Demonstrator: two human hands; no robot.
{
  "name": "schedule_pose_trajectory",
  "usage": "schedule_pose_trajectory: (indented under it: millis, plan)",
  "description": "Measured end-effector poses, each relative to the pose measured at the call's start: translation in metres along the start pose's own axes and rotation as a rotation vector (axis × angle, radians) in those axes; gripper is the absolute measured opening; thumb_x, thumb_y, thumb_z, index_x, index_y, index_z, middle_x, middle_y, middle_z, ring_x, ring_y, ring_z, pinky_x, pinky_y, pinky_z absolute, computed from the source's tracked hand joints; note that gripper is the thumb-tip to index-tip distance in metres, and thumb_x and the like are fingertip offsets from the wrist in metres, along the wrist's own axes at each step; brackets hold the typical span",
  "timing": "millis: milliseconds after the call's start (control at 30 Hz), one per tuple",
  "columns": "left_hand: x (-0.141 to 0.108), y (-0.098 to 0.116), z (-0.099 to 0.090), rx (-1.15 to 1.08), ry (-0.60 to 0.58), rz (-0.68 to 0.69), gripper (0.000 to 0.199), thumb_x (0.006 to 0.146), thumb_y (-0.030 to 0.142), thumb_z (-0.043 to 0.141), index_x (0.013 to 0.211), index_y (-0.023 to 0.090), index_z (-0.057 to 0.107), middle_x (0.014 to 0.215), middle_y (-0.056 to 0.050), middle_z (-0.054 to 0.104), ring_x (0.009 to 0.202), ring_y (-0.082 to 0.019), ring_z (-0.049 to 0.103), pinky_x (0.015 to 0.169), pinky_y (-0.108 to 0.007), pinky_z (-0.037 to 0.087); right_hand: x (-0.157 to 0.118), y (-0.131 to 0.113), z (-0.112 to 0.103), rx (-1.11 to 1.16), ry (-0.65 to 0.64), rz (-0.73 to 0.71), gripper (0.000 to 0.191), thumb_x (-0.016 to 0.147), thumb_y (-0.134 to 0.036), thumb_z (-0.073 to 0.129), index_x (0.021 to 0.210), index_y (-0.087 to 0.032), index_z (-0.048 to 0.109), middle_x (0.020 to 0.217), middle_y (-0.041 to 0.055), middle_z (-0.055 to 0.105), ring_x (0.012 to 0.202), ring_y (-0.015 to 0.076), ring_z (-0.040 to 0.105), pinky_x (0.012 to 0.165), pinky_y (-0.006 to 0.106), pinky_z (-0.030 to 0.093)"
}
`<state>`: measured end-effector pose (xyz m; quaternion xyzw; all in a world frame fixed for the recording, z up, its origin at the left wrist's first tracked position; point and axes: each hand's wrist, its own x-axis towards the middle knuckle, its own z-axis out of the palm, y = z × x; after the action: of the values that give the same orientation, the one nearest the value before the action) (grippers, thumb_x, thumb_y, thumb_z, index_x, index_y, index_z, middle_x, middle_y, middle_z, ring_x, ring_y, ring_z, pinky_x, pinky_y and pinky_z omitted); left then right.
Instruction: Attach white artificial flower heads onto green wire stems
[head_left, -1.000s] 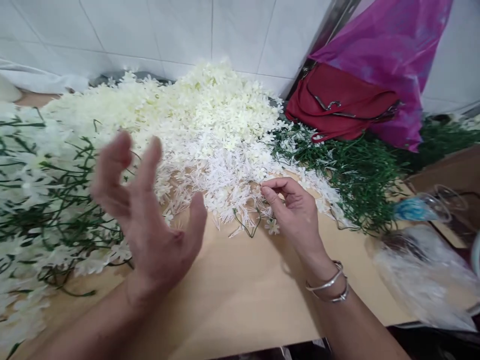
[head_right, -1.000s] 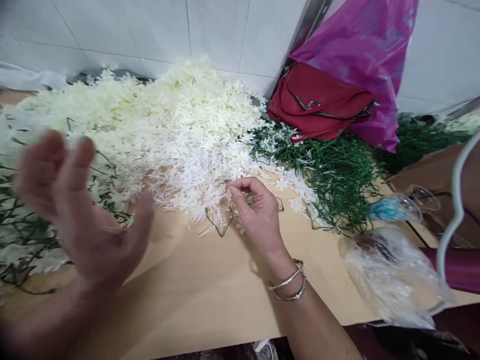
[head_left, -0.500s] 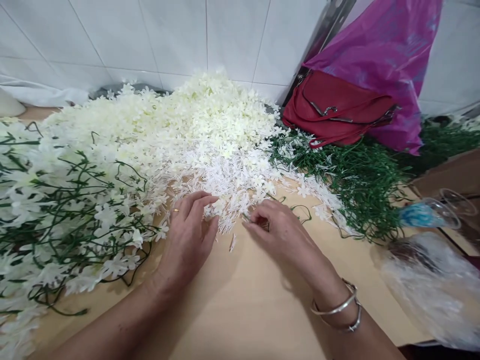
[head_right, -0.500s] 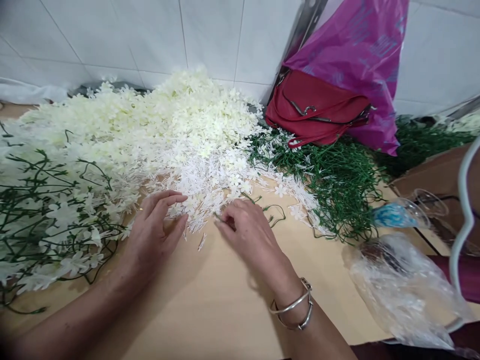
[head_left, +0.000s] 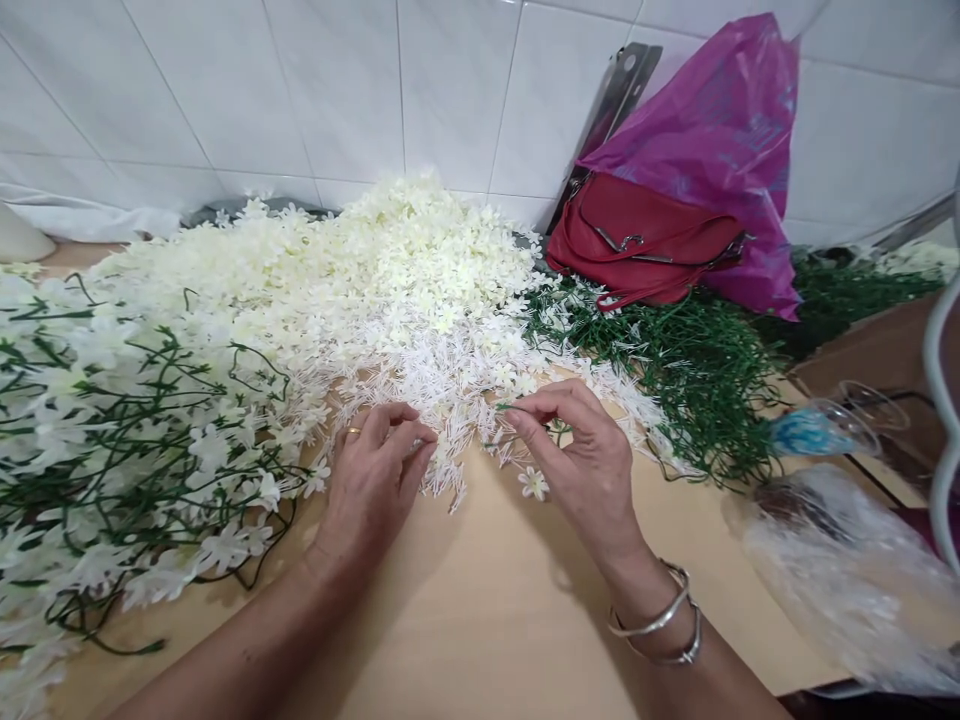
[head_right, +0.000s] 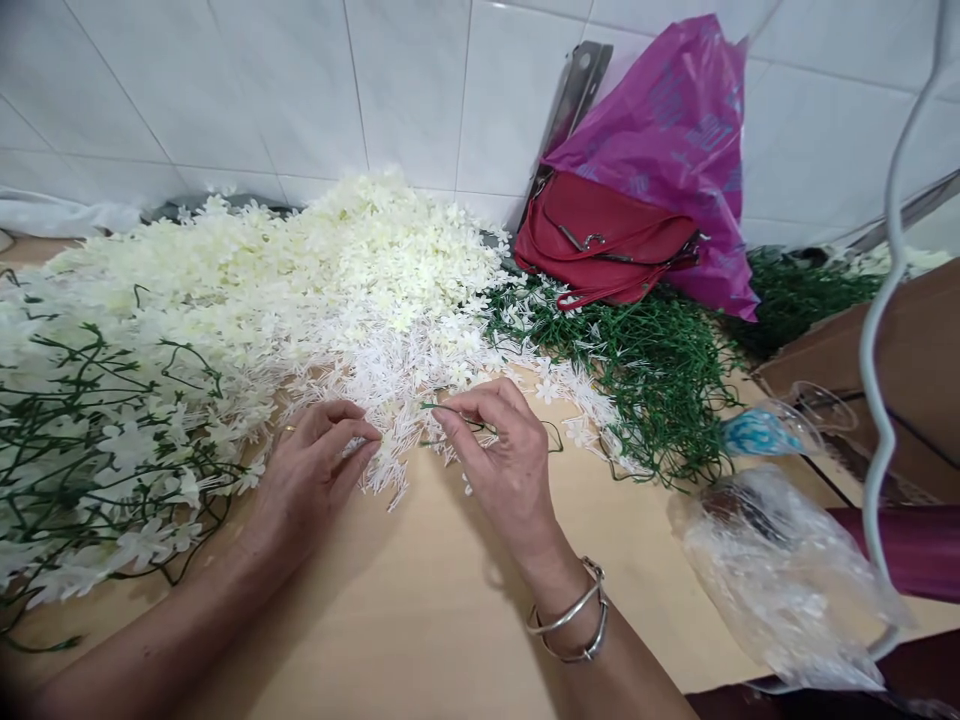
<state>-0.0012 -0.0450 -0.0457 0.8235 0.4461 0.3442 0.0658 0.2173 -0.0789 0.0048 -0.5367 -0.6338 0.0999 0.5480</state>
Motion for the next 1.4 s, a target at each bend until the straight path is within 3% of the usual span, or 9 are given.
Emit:
schedule_pose_trajectory:
  millis: [133, 267, 367, 500, 700, 867, 1033, 1167, 1400]
  plan:
    - [0.0, 0.002, 0.0, 0.049, 0.002, 0.031, 0.02, 0.101, 0.019, 0.062, 0.115, 0.025, 0.075, 0.13, -0.012, 0.064, 0.119, -0.033, 0.06, 0.101, -0.052, 0.048, -0.001, -0.007, 0.0, 0.06, -0.002, 0.041, 0.012, 0.09, -0.014, 0.076, 0.083, -0.023, 0.072, 0.078, -0.0028, 0.065, 0.07, 0.0136, 0.057, 0.069, 0.029, 0.047]
    - [0.0, 0.004, 0.001, 0.034, 0.006, 0.042, 0.015, 0.102, 0.019, 0.062, 0.102, 0.025, 0.076, 0.129, -0.012, 0.065, 0.119, -0.033, 0.06, 0.101, -0.053, 0.048, -0.002, -0.003, 0.002, 0.133, -0.011, 0.159, 0.008, 0.089, -0.018, 0.077, 0.087, -0.023, 0.07, 0.075, -0.0043, 0.06, 0.07, 0.0133, 0.056, 0.07, 0.028, 0.047]
    - [0.003, 0.006, -0.004, -0.037, 0.142, 0.037, 0.011, 0.1, 0.018, 0.065, 0.103, 0.023, 0.075, 0.127, -0.011, 0.065, 0.117, -0.029, 0.062, 0.102, -0.05, 0.049, 0.0, 0.005, 0.004, 0.128, 0.038, 0.24, 0.012, 0.088, -0.02, 0.077, 0.097, -0.023, 0.07, 0.072, -0.0057, 0.056, 0.068, 0.0133, 0.054, 0.068, 0.028, 0.046]
    - [0.007, 0.011, -0.015, -0.256, 0.279, 0.021, 0.011, 0.1, 0.016, 0.065, 0.106, 0.023, 0.071, 0.114, -0.006, 0.071, 0.108, -0.02, 0.068, 0.098, -0.036, 0.053, 0.001, 0.013, 0.003, 0.08, 0.071, 0.275, 0.013, 0.088, -0.025, 0.076, 0.099, -0.023, 0.069, 0.071, -0.0053, 0.056, 0.068, 0.0141, 0.054, 0.068, 0.028, 0.047]
    - [0.005, 0.013, -0.015, -0.565, 0.192, -0.179, 0.014, 0.102, 0.018, 0.063, 0.115, 0.022, 0.068, 0.085, 0.001, 0.071, 0.077, -0.012, 0.07, 0.076, -0.025, 0.055, -0.003, 0.013, 0.005, -0.03, 0.026, 0.29, 0.014, 0.089, -0.035, 0.075, 0.095, -0.023, 0.072, 0.075, -0.0017, 0.064, 0.07, 0.016, 0.058, 0.07, 0.03, 0.048]
    - [0.003, 0.017, -0.013, -0.569, 0.102, -0.032, 0.012, 0.1, 0.016, 0.065, 0.11, 0.02, 0.07, 0.093, -0.003, 0.075, 0.079, -0.013, 0.07, 0.073, -0.025, 0.056, -0.004, 0.018, 0.008, 0.067, 0.021, 0.374, 0.019, 0.086, -0.04, 0.077, 0.093, -0.023, 0.074, 0.079, 0.0011, 0.069, 0.071, 0.0173, 0.06, 0.069, 0.03, 0.049]
    - [0.003, 0.02, -0.014, -0.6, 0.034, 0.045, 0.023, 0.098, 0.024, 0.072, 0.12, 0.018, 0.07, 0.1, -0.008, 0.076, 0.083, -0.017, 0.071, 0.076, -0.029, 0.06, -0.006, 0.01, 0.016, 0.331, -0.179, 0.495, 0.031, 0.079, -0.05, 0.086, 0.079, -0.021, 0.073, 0.064, -0.0002, 0.061, 0.057, 0.0145, 0.051, 0.052, 0.026, 0.041]
    - [0.005, 0.019, -0.014, -0.668, 0.028, 0.1, 0.029, 0.101, 0.023, 0.068, 0.129, 0.02, 0.071, 0.122, -0.013, 0.076, 0.112, -0.022, 0.073, 0.096, -0.036, 0.062, -0.012, -0.003, 0.026, 0.504, -0.316, 0.591, 0.041, 0.076, -0.056, 0.087, 0.074, -0.02, 0.069, 0.058, -0.0022, 0.056, 0.051, 0.0124, 0.046, 0.047, 0.024, 0.037]
    - [0.006, 0.018, -0.016, -0.91, 0.041, -0.084, 0.014, 0.099, 0.018, 0.07, 0.104, 0.023, 0.082, 0.103, -0.006, 0.082, 0.101, -0.018, 0.076, 0.093, -0.032, 0.061, -0.019, -0.005, 0.029, 0.584, -0.431, 0.579, 0.033, 0.085, -0.048, 0.083, 0.077, -0.02, 0.069, 0.062, -0.0017, 0.061, 0.057, 0.0118, 0.052, 0.054, 0.023, 0.041]
